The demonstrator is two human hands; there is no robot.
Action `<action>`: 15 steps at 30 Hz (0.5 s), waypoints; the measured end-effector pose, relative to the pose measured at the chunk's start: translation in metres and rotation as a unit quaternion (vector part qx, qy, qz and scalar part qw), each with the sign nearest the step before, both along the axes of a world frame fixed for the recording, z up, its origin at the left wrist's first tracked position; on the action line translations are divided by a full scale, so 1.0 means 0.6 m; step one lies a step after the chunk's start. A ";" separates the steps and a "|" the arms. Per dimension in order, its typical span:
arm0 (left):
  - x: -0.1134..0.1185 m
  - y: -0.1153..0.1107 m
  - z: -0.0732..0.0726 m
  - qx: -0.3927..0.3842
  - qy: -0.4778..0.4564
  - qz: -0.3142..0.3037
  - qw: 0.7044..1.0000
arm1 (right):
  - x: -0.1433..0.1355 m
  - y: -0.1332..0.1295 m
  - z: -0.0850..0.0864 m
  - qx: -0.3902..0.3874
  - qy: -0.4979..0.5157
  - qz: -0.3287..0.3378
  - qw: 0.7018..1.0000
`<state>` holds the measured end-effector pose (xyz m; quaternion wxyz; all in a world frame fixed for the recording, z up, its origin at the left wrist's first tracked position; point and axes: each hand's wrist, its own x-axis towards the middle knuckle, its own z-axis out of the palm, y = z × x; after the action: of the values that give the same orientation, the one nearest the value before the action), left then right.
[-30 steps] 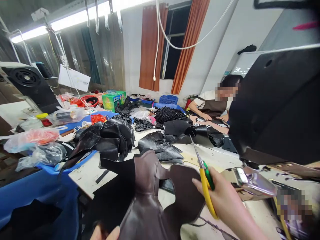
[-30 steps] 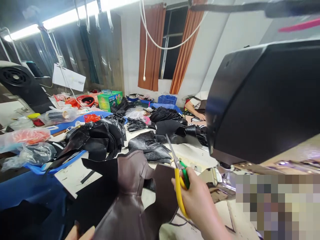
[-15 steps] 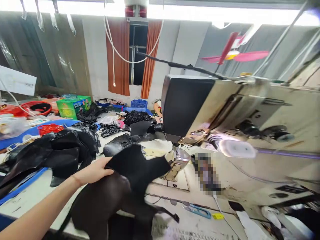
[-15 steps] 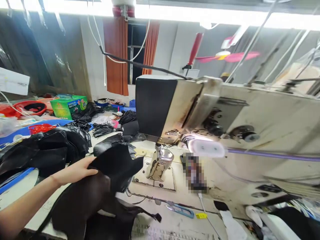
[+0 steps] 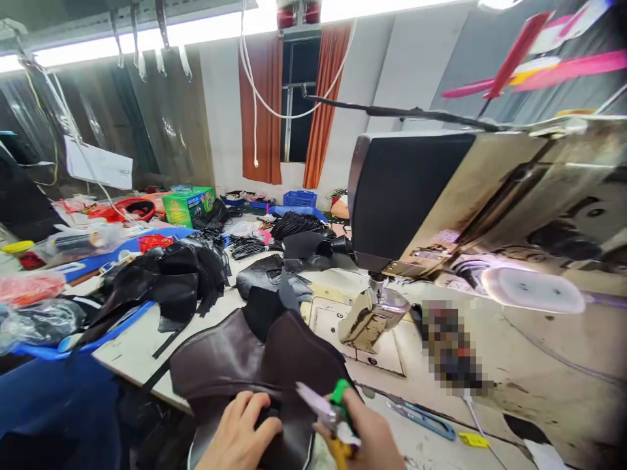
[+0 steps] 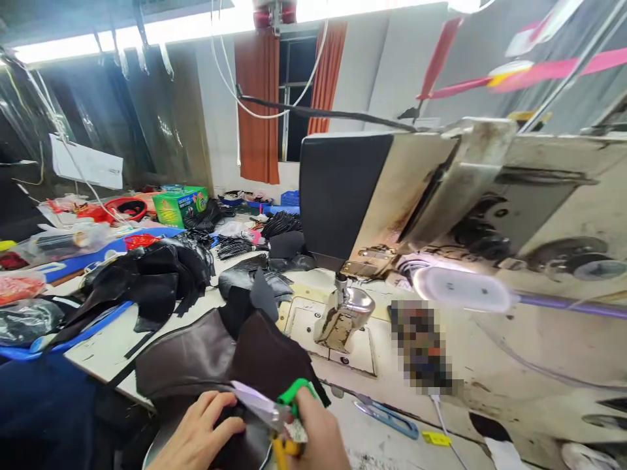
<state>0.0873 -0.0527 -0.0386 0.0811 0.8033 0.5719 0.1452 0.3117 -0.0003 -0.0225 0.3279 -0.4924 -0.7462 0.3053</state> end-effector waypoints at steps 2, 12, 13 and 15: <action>-0.022 0.007 -0.032 0.066 -0.030 0.007 0.997 | -0.025 0.022 -0.019 0.009 -0.066 0.093 0.993; -0.131 0.121 -0.020 0.111 0.061 -0.094 0.988 | -0.064 0.020 -0.062 0.118 -0.241 0.079 0.960; -0.134 0.140 0.000 0.076 0.061 -0.129 0.987 | -0.067 0.008 -0.067 0.137 -0.249 0.073 0.956; -0.129 0.171 0.042 0.011 0.073 -0.199 0.977 | -0.079 -0.021 -0.079 0.171 -0.263 0.048 0.948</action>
<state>0.0097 0.0501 -0.0134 0.0581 0.9102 0.4034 0.0734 0.2646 -0.0132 -0.0697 0.1847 -0.4554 -0.8696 0.0479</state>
